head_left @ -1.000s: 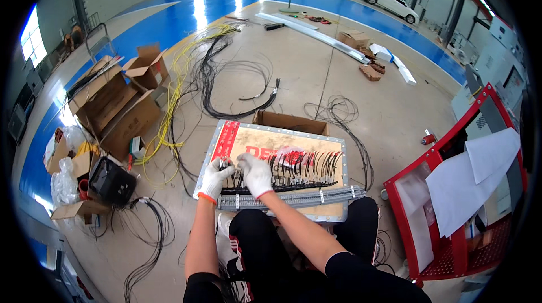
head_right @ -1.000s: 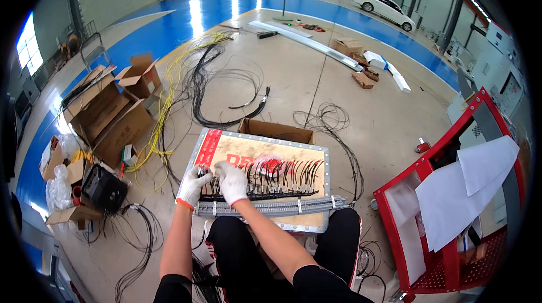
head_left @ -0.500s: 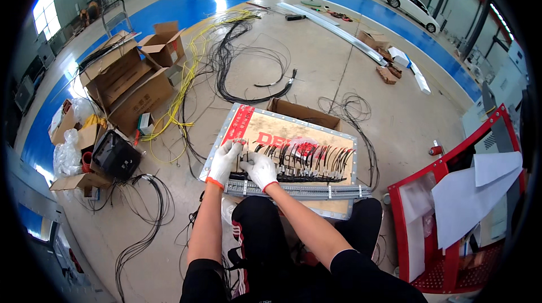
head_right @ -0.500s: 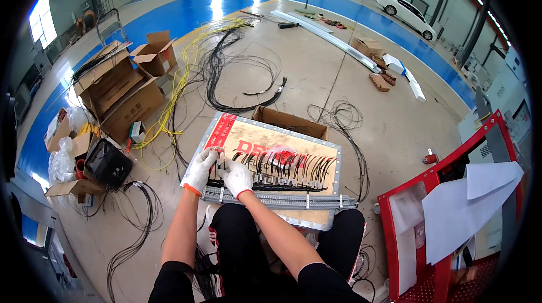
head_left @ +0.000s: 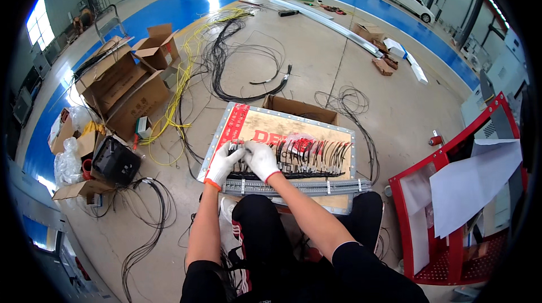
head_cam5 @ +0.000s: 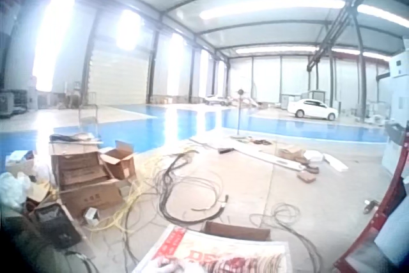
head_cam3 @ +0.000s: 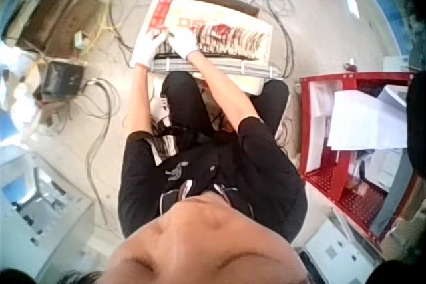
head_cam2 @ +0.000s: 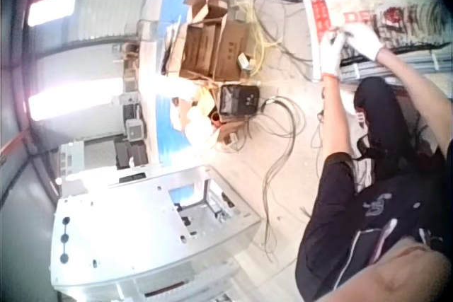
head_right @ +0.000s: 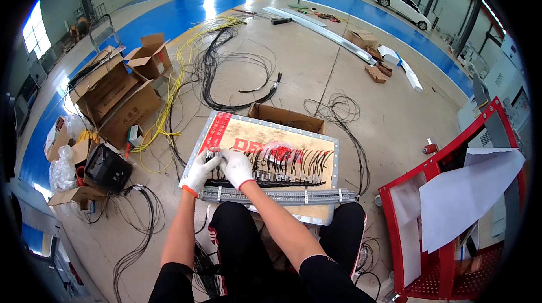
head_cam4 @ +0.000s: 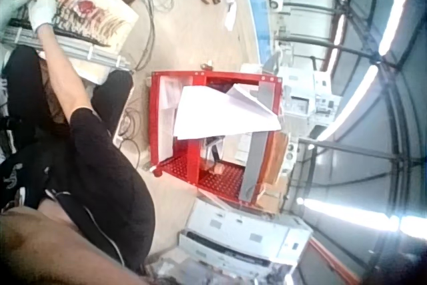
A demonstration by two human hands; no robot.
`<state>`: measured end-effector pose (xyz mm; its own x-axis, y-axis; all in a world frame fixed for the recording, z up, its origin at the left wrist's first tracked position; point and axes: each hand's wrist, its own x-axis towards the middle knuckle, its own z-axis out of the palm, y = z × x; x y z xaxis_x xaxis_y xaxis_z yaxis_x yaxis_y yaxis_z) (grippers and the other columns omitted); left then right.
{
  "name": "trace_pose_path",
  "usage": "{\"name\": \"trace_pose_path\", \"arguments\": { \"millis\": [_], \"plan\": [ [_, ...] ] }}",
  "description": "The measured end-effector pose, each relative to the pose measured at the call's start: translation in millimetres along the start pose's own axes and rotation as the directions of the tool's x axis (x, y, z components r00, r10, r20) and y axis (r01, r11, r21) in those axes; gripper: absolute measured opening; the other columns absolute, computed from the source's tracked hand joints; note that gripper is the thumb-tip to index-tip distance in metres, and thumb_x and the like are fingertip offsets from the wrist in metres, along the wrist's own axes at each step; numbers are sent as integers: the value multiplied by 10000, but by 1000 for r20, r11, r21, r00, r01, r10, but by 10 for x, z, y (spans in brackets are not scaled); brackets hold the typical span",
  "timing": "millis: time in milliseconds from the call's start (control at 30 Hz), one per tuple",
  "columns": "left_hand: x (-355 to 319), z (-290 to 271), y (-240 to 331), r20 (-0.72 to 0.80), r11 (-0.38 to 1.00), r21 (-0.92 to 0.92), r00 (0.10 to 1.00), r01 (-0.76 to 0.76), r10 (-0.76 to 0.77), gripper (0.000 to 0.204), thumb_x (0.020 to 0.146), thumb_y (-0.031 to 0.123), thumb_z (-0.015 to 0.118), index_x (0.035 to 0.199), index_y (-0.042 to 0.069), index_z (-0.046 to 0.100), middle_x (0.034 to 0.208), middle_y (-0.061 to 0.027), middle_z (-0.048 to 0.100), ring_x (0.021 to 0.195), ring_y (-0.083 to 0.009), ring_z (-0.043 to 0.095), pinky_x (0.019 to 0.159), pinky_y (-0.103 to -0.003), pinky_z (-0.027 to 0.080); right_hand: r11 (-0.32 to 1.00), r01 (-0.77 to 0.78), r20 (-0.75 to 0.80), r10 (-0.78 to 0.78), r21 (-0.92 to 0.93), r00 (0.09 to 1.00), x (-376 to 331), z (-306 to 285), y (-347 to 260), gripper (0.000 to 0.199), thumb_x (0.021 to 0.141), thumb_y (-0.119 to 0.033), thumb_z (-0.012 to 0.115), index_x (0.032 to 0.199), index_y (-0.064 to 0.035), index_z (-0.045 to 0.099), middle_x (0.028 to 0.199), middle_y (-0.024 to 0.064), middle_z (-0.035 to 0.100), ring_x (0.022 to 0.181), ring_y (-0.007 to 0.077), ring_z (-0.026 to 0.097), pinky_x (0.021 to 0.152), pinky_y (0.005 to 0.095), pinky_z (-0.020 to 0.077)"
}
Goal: The person sits on the floor and uses pliers to strip and crimp wires attached to a terminal block. They then use a heat gun to apply heat shrink tubing to the connections. The person works methodically on multiple wires, organizing them on the board.
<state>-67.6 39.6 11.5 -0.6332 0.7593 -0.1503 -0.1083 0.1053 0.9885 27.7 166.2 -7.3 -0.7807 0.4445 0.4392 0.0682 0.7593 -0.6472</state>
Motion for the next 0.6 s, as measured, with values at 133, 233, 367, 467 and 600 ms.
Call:
{"name": "trace_pose_path", "arguments": {
  "millis": [133,233,367,467,600],
  "plan": [
    [-72,-204,-106,81,991,109,994,-83,75,468,796,118,796,1223,28,627,938,2,680,787,-104,632,708,-278,521,728,-429,205,382,535,901,-56,-450,-206,199,960,-122,565,1061,33,639,814,131,719,697,171,699,636,309,563],
    [-143,-234,189,195,879,460,952,125,-237,418,743,88,827,1128,6,685,955,-35,714,824,-119,643,763,-296,530,836,-383,307,273,392,912,-294,-597,-89,198,931,-77,565,1079,36,634,843,137,729,682,181,704,636,312,563],
    [-35,-212,-47,157,879,473,976,58,-149,360,738,106,826,1066,4,721,921,-30,726,809,-116,646,744,-294,528,972,-176,132,156,157,979,-434,-425,-123,206,862,-127,618,1033,-23,662,873,175,731,790,329,714,705,423,570],
    [-54,-189,41,189,873,474,956,111,-224,278,740,108,813,983,9,722,847,-8,699,763,-106,622,703,-285,508,974,-193,153,210,-115,966,-388,-349,-221,225,824,-178,675,1002,-40,660,886,153,724,810,349,703,724,441,563],
    [8,-190,-116,224,900,435,963,39,-150,337,756,101,800,1061,-6,703,884,-43,718,781,-105,631,735,-300,519,966,-154,180,192,-207,965,-356,-263,-233,239,788,-203,721,959,-50,655,869,122,703,835,352,689,738,455,551]
  ]
}}
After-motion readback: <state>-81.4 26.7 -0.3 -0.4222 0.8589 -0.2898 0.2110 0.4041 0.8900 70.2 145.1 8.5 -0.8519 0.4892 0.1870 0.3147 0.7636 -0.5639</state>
